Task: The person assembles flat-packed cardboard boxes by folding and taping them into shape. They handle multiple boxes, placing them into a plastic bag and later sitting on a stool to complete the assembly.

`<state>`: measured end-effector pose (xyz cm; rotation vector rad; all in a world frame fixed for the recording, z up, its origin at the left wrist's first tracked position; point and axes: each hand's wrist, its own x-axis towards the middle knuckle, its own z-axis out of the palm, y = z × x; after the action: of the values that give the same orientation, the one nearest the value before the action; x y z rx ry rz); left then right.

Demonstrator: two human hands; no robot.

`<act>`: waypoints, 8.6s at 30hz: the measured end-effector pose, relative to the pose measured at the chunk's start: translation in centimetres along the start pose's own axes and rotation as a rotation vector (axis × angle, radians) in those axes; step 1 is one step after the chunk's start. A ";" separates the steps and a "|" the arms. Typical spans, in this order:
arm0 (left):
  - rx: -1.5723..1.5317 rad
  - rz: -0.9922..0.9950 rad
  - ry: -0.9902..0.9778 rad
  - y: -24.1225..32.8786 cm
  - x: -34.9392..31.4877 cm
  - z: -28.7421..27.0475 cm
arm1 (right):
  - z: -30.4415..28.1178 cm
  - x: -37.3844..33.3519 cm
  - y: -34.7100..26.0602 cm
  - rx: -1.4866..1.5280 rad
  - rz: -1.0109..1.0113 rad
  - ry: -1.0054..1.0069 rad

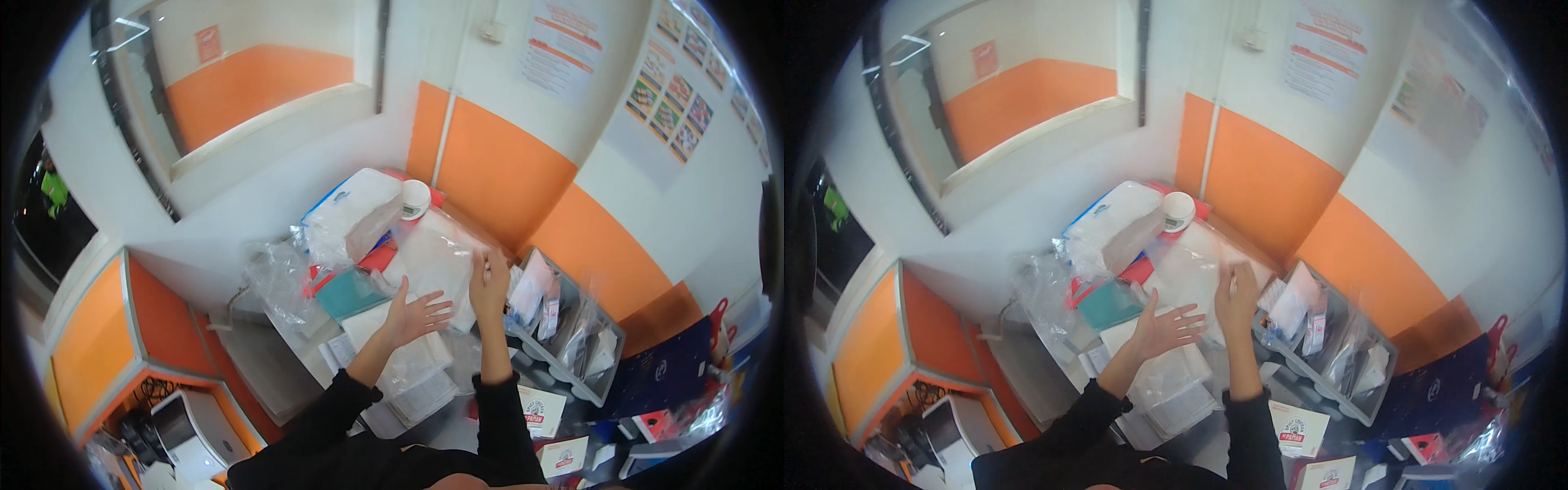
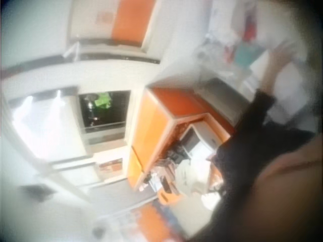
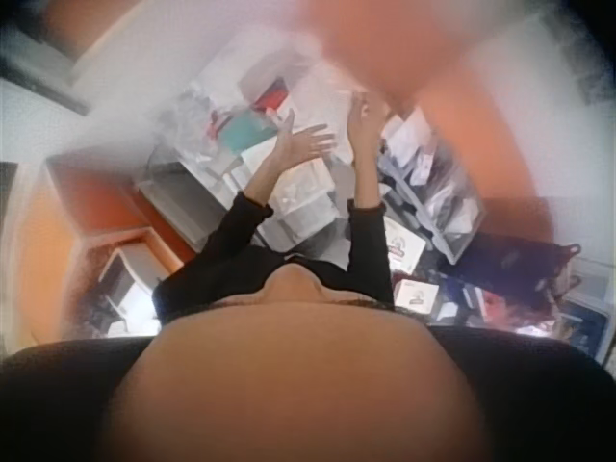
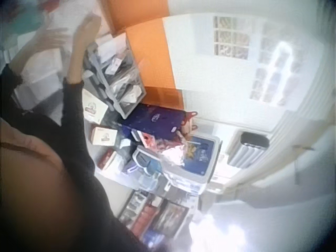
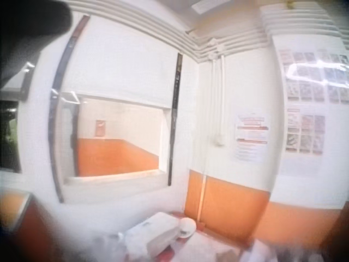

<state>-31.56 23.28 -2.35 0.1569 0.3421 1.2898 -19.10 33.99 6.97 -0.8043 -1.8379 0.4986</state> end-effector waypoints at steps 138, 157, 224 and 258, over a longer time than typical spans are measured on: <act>1.814 0.710 0.501 -27.7 -49.3 -2.3 | -8.0 -50.2 -21.3 1.028 1.220 -1.048; 1.848 0.579 0.400 -24.8 -53.3 0.8 | -5.0 -47.9 -8.1 -0.029 0.340 -0.462; 1.818 0.855 0.428 -31.4 -26.1 11.6 | -50.5 -53.3 -5.1 -0.323 0.648 0.075; 1.499 0.101 0.311 -46.1 -14.4 18.9 | -43.3 -49.5 -0.4 0.191 0.541 -0.166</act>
<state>13.44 -1.84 3.80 1.2435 1.5378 0.9059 33.20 -3.19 -7.73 -1.1576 -1.6755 1.0956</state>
